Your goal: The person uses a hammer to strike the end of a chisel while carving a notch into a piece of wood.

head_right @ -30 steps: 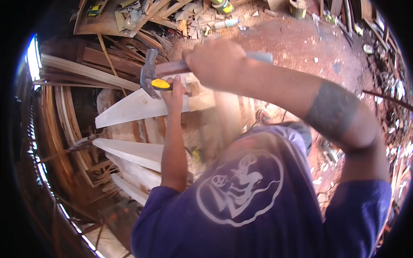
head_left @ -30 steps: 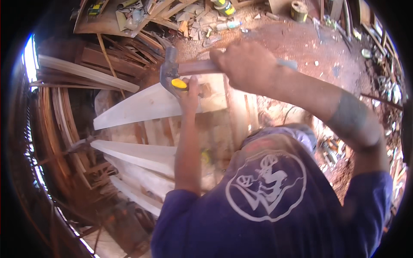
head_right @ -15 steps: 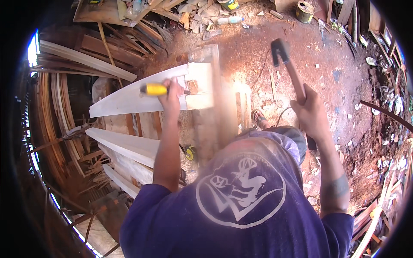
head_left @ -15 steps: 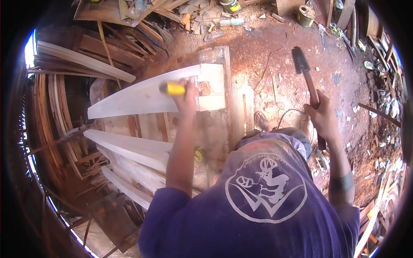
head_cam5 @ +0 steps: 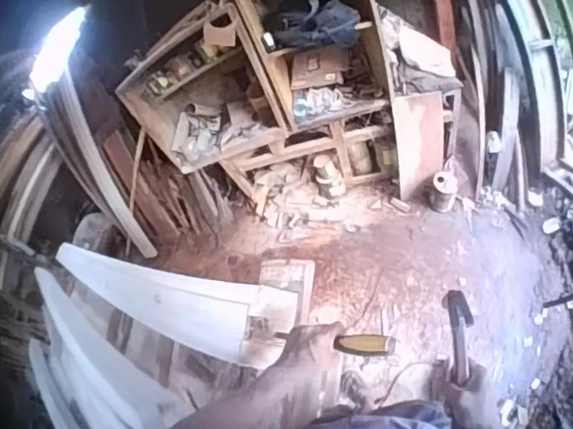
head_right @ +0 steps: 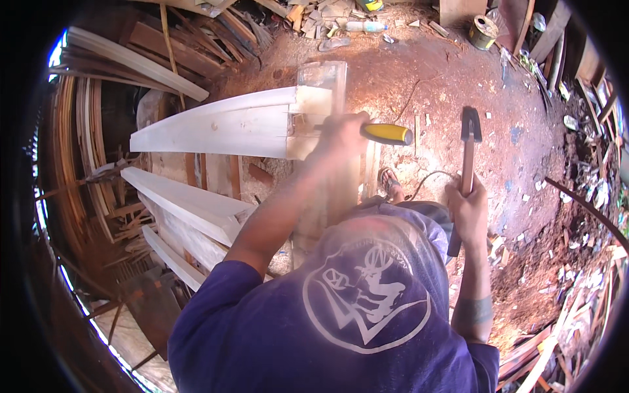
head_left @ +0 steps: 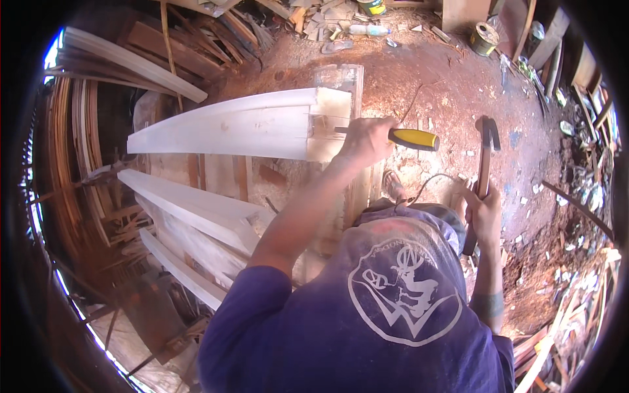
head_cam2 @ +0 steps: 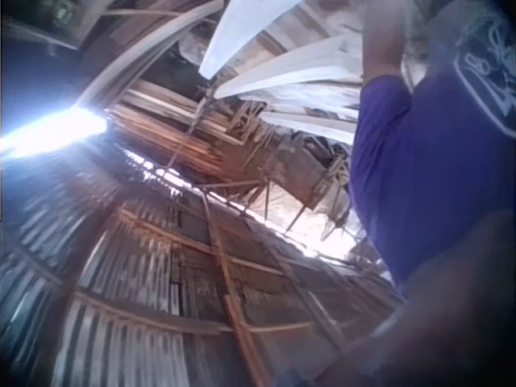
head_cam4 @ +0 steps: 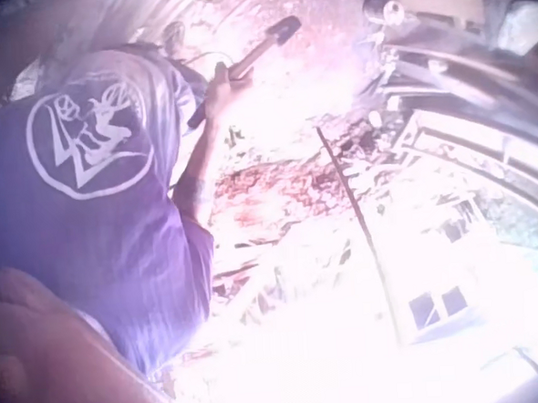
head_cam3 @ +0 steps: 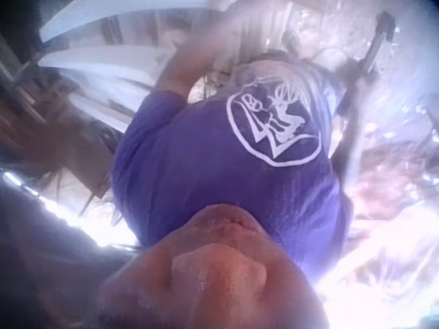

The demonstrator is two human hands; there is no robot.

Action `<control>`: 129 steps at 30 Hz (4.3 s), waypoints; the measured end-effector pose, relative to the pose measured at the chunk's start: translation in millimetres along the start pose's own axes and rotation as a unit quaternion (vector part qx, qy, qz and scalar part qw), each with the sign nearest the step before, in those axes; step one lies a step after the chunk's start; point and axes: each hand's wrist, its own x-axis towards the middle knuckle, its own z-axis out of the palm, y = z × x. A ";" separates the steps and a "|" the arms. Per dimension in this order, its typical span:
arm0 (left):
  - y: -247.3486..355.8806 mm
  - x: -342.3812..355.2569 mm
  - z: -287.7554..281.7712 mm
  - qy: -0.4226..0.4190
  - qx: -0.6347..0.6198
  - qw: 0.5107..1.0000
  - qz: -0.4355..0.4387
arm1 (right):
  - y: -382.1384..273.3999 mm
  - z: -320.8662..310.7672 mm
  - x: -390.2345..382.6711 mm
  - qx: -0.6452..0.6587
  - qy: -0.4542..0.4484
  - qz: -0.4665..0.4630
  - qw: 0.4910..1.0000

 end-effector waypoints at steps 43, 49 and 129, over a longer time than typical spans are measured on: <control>-18.3 18.3 15.8 -0.060 0.088 0.976 -0.192 | 7.1 68.8 -2.4 -0.168 -0.043 -0.106 0.979; -19.2 -2.7 0.4 -0.053 0.028 0.986 -0.157 | 22.3 -26.6 32.5 0.109 0.159 -0.097 0.976; -16.1 -11.9 13.8 0.084 0.004 0.995 -0.052 | 10.4 0.3 0.2 0.282 0.254 -0.335 0.862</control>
